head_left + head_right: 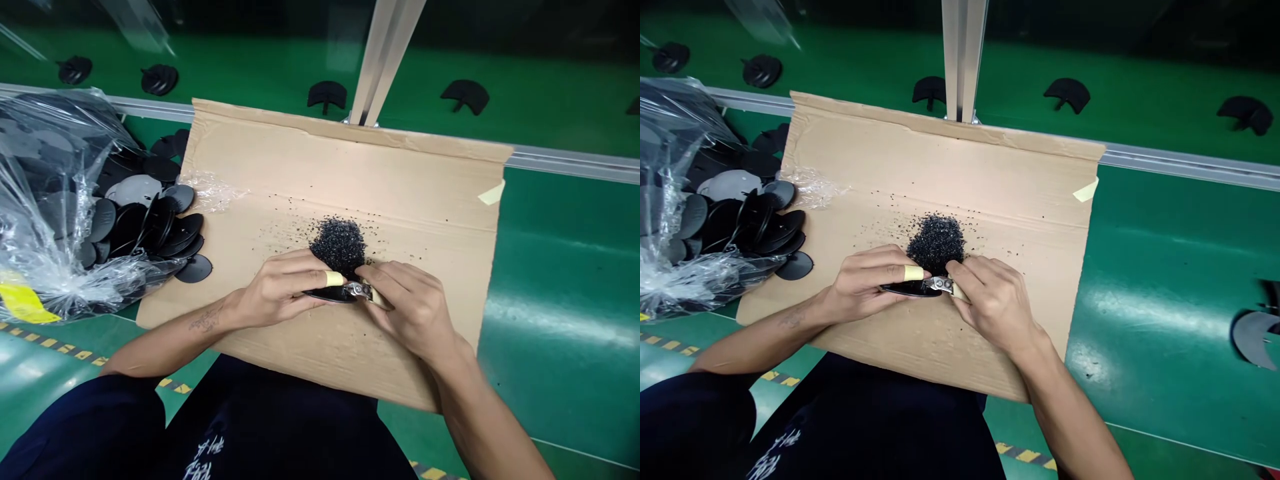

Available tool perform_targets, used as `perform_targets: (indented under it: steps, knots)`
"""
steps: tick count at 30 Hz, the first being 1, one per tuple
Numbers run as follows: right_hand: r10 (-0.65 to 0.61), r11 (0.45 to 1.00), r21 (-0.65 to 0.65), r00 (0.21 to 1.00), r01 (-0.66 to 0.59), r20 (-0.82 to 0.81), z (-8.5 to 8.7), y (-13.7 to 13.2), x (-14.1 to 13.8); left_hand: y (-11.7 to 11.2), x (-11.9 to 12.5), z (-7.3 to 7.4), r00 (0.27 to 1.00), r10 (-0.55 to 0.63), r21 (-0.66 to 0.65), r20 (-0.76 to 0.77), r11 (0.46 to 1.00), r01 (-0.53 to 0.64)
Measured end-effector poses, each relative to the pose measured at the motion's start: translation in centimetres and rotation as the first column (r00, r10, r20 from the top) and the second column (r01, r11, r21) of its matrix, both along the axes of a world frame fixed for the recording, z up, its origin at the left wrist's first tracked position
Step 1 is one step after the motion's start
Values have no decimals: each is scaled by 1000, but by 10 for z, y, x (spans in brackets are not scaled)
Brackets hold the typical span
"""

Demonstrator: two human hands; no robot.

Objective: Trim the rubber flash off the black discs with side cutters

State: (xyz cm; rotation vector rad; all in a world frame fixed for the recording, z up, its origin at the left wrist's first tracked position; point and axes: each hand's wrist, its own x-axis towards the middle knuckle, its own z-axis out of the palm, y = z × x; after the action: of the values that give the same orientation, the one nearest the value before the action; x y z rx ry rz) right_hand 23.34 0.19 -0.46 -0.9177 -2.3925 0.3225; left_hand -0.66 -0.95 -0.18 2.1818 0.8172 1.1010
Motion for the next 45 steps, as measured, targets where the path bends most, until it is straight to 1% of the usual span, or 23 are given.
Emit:
perform_targets:
  steps: [3, 5, 7, 9, 12, 13, 15, 17, 18, 20, 22, 23, 25, 27, 29, 31, 33, 35, 36, 38, 41, 43, 45]
  knots:
    - [-15, 1000, 11, 1000, 15, 10, 1, -2, 0, -1, 2, 2, 1000, -8, -17, -12, 1000, 8]
    - [-20, 1000, -19, 1000, 20, 14, 3, -3, 0, -1, 3, 3, 1000, 0, -29, -17, 1000, -1]
    - [-30, 999, -40, 999, 31, 28, 3, -3, 0, -1, 3, 4, 999, 24, -22, -33, 999, -25]
    - [-61, 998, -11, 996, 62, 64, 2, -1, 0, 0, 2, 4, 996, 36, 10, -76, 999, -36]
    - [-98, 995, 45, 988, 93, 120, -1, 1, 0, 1, 0, 4, 973, 30, 139, -229, 990, 2]
    - [-95, 995, 43, 987, 90, 128, -2, 2, 0, 1, 0, 4, 955, 54, 206, -292, 978, 7]
    - [-78, 997, 5, 990, 78, 114, -2, 1, -1, 3, -2, 5, 916, 158, 343, -368, 939, -24]
    - [-69, 995, -75, 997, 72, 46, -1, 1, -2, 4, -4, 6, 906, 244, 402, -346, 911, -91]
    - [-69, 990, -122, 998, 68, -5, 0, 0, -2, 5, -5, 7, 919, 248, 385, -305, 915, -119]
    - [-68, 977, -208, 991, 44, -113, 3, 0, -3, 6, -6, 9, 962, 195, 280, -193, 950, -137]
    - [-44, 972, -237, 980, -3, -193, 5, -1, -5, 7, -6, 8, 989, 128, 178, -76, 978, -113]
    - [-21, 975, -221, 977, -28, -213, 6, -1, -5, 6, -5, 7, 994, 105, 155, -36, 983, -98]
    - [26, 991, -125, 979, -53, -204, 5, -1, -6, 6, -4, 4, 997, 80, 172, -24, 982, -74]
    - [45, 999, 26, 991, -42, -129, 4, -3, -7, 5, -3, 1, 991, 92, 243, -93, 968, -67]
    - [38, 989, 145, 998, -30, -51, 5, -6, -8, 4, -3, 1, 964, 143, 312, -223, 948, -68]
    - [54, 986, 157, 998, -47, -43, 6, -8, -10, 4, -2, 1, 917, 192, 355, -350, 933, -60]
    - [100, 993, 72, 986, -91, -136, 8, -9, -10, 4, -2, 0, 889, 212, 361, -407, 931, -57]
    - [106, 992, -38, 953, -122, -284, 10, -8, -9, 4, -3, -1, 906, 200, 318, -373, 945, -78]
    - [80, 990, -79, 933, -114, -351, 11, -7, -8, 4, -3, -1, 925, 181, 270, -334, 959, -90]
    - [-7, 992, -115, 915, -43, -403, 12, -4, -5, 5, -5, -1, 963, 125, 142, -239, 986, -93]
    - [-95, 995, -65, 959, 80, -268, 11, 1, 0, 5, -5, 3, 993, 27, -44, -112, 999, -32]
    - [-90, 996, -21, 987, 88, -134, 8, 3, 1, 4, -4, 5, 998, -14, -110, -57, 994, 7]
    - [-64, 998, 6, 997, 65, -44, 4, 3, 0, 3, -3, 7, 999, -38, -138, -29, 990, 34]
